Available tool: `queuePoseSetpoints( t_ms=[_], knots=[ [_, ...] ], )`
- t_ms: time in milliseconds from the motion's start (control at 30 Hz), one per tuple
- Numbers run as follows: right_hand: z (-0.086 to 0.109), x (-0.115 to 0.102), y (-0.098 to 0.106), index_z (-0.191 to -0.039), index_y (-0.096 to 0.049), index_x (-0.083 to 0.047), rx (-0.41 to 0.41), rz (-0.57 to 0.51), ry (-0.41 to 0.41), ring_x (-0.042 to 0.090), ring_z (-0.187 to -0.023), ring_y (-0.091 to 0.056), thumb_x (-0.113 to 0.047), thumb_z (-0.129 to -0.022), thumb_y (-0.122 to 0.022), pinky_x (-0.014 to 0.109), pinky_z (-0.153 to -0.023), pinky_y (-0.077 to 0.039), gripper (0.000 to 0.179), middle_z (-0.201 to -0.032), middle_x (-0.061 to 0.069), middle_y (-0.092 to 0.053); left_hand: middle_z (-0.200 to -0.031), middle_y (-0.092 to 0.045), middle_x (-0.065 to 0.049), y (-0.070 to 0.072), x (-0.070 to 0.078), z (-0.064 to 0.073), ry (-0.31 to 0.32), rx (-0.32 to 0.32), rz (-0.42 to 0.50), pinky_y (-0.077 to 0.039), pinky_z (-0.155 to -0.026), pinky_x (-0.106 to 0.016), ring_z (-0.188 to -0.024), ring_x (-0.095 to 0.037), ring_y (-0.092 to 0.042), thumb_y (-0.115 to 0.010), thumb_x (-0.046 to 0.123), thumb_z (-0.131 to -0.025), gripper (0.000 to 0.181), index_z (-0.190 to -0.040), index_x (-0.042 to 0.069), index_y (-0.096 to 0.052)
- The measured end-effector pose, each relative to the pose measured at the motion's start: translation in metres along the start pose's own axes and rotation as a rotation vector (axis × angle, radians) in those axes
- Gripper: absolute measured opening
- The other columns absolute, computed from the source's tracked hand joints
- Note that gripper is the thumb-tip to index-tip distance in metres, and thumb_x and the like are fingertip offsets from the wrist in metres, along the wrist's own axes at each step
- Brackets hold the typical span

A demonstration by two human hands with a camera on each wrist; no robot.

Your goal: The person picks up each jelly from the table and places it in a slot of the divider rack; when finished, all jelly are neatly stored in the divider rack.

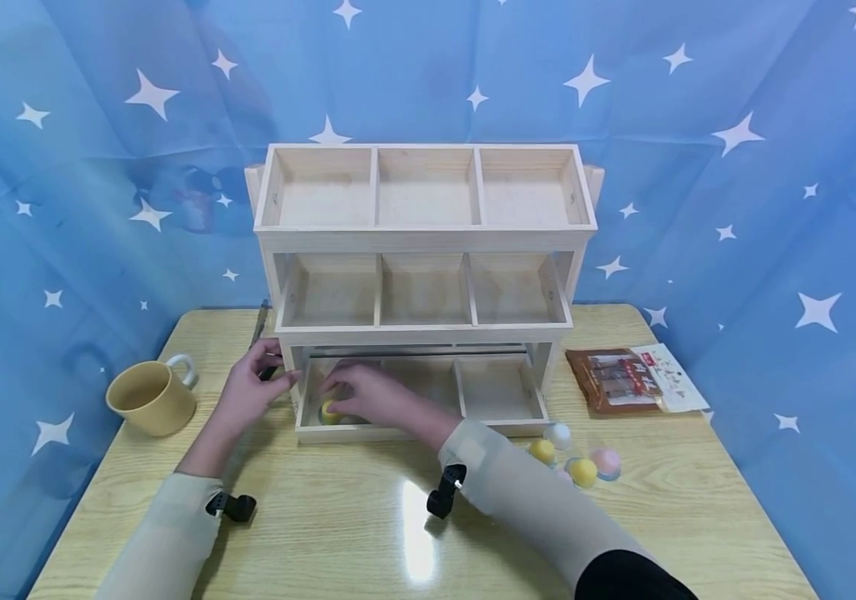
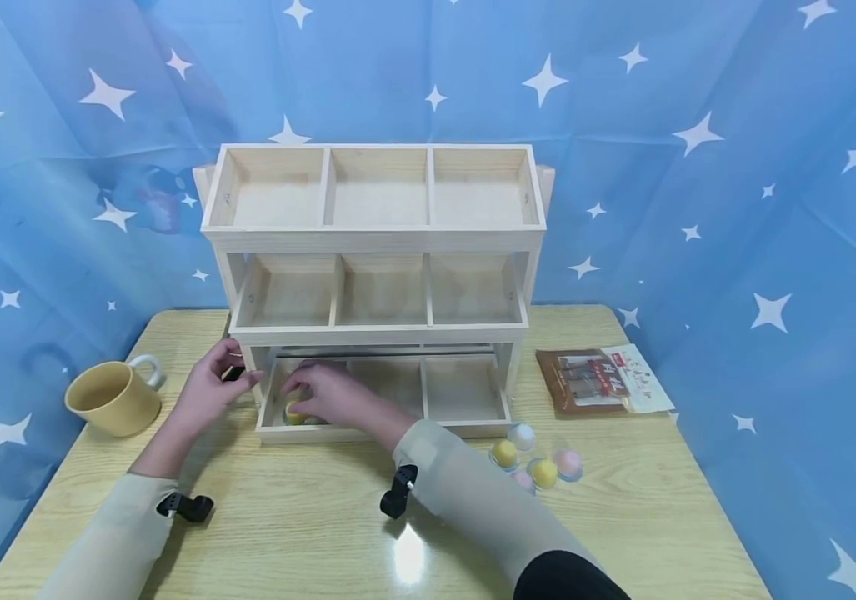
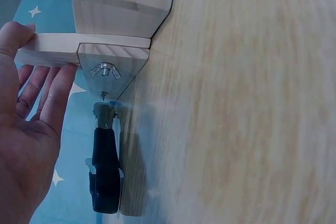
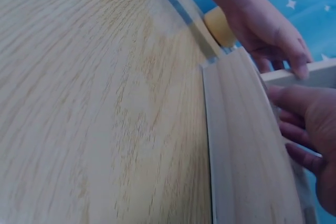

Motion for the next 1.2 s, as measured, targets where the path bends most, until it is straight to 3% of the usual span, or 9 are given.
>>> queuePoseSetpoints(
  t_ms=[167,400,467,633,767,933,1067,1200],
  knots=[
    [0.016,0.001,0.014,-0.136,-0.075,-0.007,0.051,0.001,-0.021,0.022,-0.12,-0.071,-0.021,-0.102,-0.082,0.028,-0.102,-0.056,0.037,-0.131,0.008,-0.075,-0.133,-0.07,-0.02,0.0,0.001,-0.001,-0.005,0.004,0.002,-0.051,-0.106,-0.049,-0.111,-0.009,-0.065,-0.082,0.006,-0.1,0.048,-0.143,0.002,-0.062],
    [0.063,-0.004,0.04,-0.124,-0.078,-0.002,0.154,0.08,0.131,0.027,-0.108,-0.074,-0.015,-0.096,-0.088,0.036,-0.099,-0.061,0.033,-0.12,0.009,-0.077,-0.133,-0.069,-0.022,-0.002,-0.002,0.004,0.003,0.003,0.009,-0.046,-0.111,-0.064,-0.111,-0.013,-0.065,-0.081,0.002,-0.098,0.048,-0.141,-0.001,-0.062],
    [0.077,-0.001,0.049,-0.123,-0.078,-0.002,0.17,0.058,0.143,0.029,-0.111,-0.074,-0.013,-0.094,-0.09,0.039,-0.099,-0.061,0.033,-0.12,0.009,-0.078,-0.131,-0.069,-0.021,-0.001,-0.002,0.005,0.011,0.009,0.014,-0.045,-0.112,-0.066,-0.112,-0.016,-0.065,-0.081,0.002,-0.098,0.047,-0.141,0.0,-0.062],
    [0.116,0.016,0.073,-0.121,-0.078,-0.004,0.218,0.023,0.1,0.032,-0.112,-0.073,-0.01,-0.093,-0.09,0.047,-0.098,-0.062,0.031,-0.12,0.009,-0.077,-0.134,-0.068,-0.02,0.0,-0.003,0.006,0.023,0.011,0.003,-0.05,-0.109,-0.06,-0.116,-0.018,-0.064,-0.081,0.005,-0.1,0.046,-0.142,0.002,-0.061],
    [0.151,0.022,0.093,-0.119,-0.079,-0.008,0.271,0.08,0.11,0.027,-0.11,-0.074,-0.011,-0.093,-0.089,0.048,-0.096,-0.063,0.028,-0.119,0.006,-0.077,-0.136,-0.068,-0.02,0.001,-0.002,0.005,0.013,0.006,-0.017,-0.052,-0.107,-0.052,-0.117,-0.018,-0.064,-0.081,0.005,-0.1,0.048,-0.144,0.002,-0.061],
    [0.196,0.035,0.118,-0.118,-0.08,-0.01,0.378,0.114,0.138,0.023,-0.108,-0.074,-0.008,-0.092,-0.09,0.047,-0.091,-0.064,0.028,-0.117,0.002,-0.077,-0.135,-0.068,-0.018,0.0,-0.001,0.003,0.014,-0.001,-0.016,-0.052,-0.106,-0.057,-0.117,-0.019,-0.064,-0.081,0.007,-0.101,0.047,-0.144,0.003,-0.061],
    [0.229,0.054,0.134,-0.117,-0.08,-0.012,0.453,0.125,0.072,0.026,-0.105,-0.073,-0.006,-0.092,-0.09,0.048,-0.088,-0.064,0.028,-0.115,0.0,-0.076,-0.132,-0.068,-0.018,0.001,0.0,0.003,0.022,0.012,-0.02,-0.055,-0.103,-0.051,-0.116,-0.02,-0.064,-0.081,0.007,-0.101,0.044,-0.141,0.003,-0.062],
    [0.265,0.075,0.144,-0.116,-0.081,-0.018,0.54,0.134,-0.061,0.023,-0.106,-0.073,-0.006,-0.09,-0.092,0.041,-0.088,-0.062,0.031,-0.118,-0.002,-0.077,-0.132,-0.068,-0.016,0.0,-0.001,0.004,0.026,0.003,-0.029,-0.058,-0.101,-0.043,-0.117,-0.021,-0.064,-0.08,0.009,-0.102,0.043,-0.14,0.004,-0.062]
  ],
)
Point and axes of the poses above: each hand's wrist, its own z-axis away from the middle knuckle, its own y-axis out of the back of the hand, x = y × z, the point moved 10 cm from there along -z, towards the middle knuckle
